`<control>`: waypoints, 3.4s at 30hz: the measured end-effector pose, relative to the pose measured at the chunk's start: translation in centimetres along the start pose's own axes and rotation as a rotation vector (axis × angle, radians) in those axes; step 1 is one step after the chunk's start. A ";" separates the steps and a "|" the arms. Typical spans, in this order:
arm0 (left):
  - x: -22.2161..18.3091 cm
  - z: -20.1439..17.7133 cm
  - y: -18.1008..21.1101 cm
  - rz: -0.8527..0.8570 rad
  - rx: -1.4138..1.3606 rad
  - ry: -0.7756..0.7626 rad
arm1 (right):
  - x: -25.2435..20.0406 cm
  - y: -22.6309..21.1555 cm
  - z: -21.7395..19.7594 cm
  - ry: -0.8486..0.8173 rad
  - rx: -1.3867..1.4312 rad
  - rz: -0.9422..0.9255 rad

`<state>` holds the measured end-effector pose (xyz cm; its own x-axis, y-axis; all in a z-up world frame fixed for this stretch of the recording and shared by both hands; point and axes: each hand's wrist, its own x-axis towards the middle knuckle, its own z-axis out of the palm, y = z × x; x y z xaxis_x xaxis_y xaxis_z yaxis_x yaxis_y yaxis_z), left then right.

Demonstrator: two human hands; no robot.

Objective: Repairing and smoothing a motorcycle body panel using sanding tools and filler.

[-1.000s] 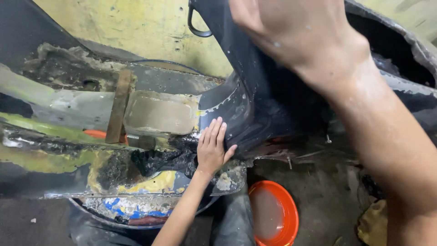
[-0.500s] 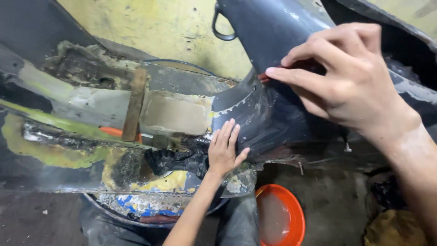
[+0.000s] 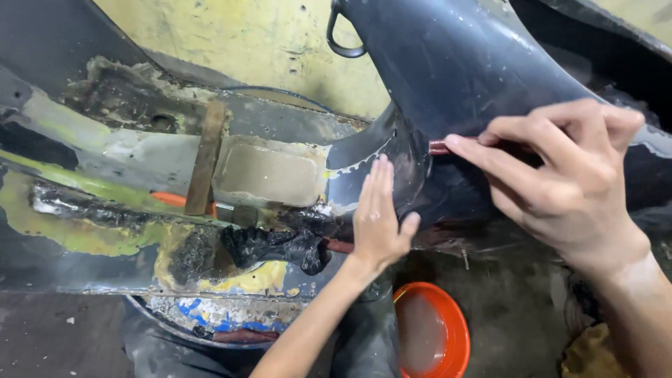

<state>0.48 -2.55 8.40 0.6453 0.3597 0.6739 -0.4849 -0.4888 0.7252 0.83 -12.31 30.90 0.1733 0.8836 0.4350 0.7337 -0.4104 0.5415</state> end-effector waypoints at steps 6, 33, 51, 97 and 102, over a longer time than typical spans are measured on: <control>-8.1 3.4 -5.3 0.135 0.484 -0.003 | 6.5 0.0 1.8 0.208 -0.039 -0.140; -3.8 -3.3 -7.6 0.132 0.454 -0.099 | -1.2 -0.7 1.0 0.043 0.004 0.052; 1.7 -6.2 4.7 -0.053 -0.205 -0.019 | -3.6 -3.5 1.4 0.274 0.291 0.307; -0.2 -9.2 6.2 -0.042 0.198 -0.031 | -7.0 -12.5 8.9 0.462 0.960 0.796; 0.9 -8.8 8.3 0.143 0.221 0.014 | -7.9 -12.1 8.7 0.576 1.584 0.994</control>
<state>-8.11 0.69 16.30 0.5706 0.2842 0.7705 -0.4293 -0.6966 0.5748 -3.71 -12.42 14.67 0.8696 0.2031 0.4501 0.4146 0.1946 -0.8889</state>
